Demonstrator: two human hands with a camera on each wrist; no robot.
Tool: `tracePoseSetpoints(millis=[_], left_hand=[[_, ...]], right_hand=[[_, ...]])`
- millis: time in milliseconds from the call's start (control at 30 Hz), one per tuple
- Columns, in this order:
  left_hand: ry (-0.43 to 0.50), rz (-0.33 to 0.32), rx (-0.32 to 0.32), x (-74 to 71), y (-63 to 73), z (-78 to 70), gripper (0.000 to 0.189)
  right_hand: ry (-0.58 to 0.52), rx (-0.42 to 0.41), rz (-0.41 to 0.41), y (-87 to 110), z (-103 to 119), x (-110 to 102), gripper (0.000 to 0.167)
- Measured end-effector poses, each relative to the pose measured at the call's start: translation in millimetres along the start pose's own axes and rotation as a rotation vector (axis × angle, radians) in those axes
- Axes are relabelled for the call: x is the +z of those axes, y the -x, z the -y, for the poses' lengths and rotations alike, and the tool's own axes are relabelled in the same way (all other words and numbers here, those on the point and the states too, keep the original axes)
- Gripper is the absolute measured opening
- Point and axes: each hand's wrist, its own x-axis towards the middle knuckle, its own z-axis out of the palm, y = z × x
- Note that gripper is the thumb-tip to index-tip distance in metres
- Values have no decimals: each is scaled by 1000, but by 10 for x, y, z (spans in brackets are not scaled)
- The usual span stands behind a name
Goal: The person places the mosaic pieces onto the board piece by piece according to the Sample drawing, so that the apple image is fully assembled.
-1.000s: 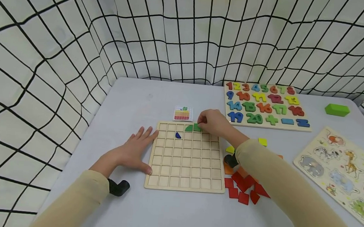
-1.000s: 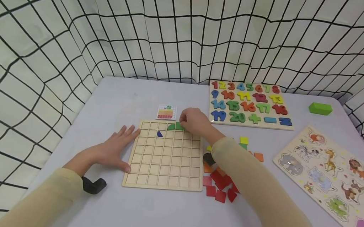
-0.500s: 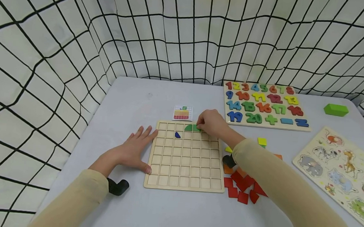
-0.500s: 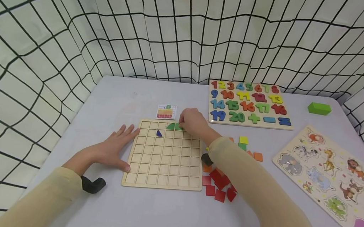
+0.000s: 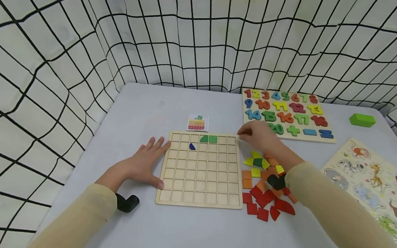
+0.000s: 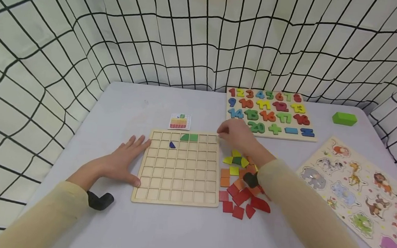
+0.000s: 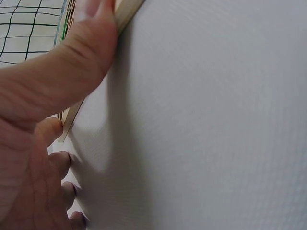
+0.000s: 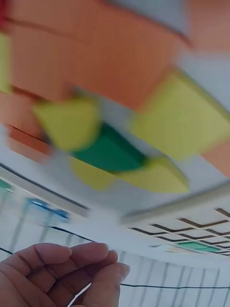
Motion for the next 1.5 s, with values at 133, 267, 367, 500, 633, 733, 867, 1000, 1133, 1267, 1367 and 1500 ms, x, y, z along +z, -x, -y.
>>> tracePoseSetpoints(millis=[133, 267, 367, 500, 633, 733, 867, 1000, 1133, 1267, 1367, 1500], left_hand=[[-14, -4, 1, -11, -13, 18, 131], [-19, -13, 3, -13, -17, 35, 131], [-7, -15, 7, -7, -14, 27, 132], [8, -12, 8, 17, -26, 14, 132], [12, -9, 2, 17, -20, 20, 132], [24, -10, 2, 19, -12, 19, 131], [32, -12, 5, 13, -4, 4, 131], [19, -15, 11, -7, 0, -18, 132], [17, -11, 12, -13, -6, -26, 132], [13, -9, 13, -5, -23, -8, 132], [10, -11, 12, 2, -32, 15, 132], [16, -13, 10, 11, -34, 23, 132]], right_hand=[[33, 63, 8, 239, -300, -157, 20], [121, 87, 58, 471, -501, -244, 18], [172, 96, 111, 611, -602, -282, 18], [181, 121, 158, 722, -701, -306, 23], [154, 53, 117, 734, -667, -207, 22], [162, -36, 98, 722, -572, -78, 23], [234, -91, 93, 706, -454, 44, 27], [271, -92, 81, 692, -404, 81, 28], [234, -98, 96, 675, -389, 72, 22], [161, -97, 100, 662, -371, 42, 16], [108, -127, 67, 626, -325, 9, 21], [52, -166, 32, 519, -214, 19, 22]])
